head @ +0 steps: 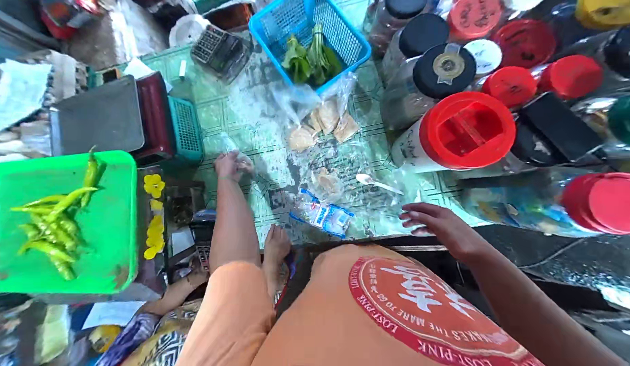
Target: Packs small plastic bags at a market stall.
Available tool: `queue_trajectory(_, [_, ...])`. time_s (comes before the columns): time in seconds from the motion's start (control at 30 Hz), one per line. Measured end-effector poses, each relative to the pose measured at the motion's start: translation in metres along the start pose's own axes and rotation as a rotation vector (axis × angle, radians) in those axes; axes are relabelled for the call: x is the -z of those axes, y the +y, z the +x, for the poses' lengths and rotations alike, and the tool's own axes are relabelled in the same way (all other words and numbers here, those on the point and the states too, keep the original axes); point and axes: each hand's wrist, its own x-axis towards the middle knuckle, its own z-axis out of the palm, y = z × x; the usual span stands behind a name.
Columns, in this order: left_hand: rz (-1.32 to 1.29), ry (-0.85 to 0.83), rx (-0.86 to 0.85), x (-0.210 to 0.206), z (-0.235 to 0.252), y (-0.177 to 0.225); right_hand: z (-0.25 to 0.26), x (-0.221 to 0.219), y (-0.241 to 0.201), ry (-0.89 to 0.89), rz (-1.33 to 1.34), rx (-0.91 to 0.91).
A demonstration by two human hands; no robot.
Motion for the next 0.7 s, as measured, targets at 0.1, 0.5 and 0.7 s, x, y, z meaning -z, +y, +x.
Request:
queue_trajectory(0.1, [0.100, -0.123, -0.356, 0.009, -0.100, 0.035, 0.013, -0.006, -0.026, -0.050, -0.170, 0.177])
queue_trajectory(0.5, [0.217, -0.356, -0.895, -0.033, -0.428, 0.102, -0.040, -0.090, -0.098, -0.502, -0.357, 0.688])
queue_trajectory(0.7, [0.084, 0.030, -1.328, -0.011, -0.515, 0.069, -0.066, -0.041, -0.072, -0.493, 0.318, 0.396])
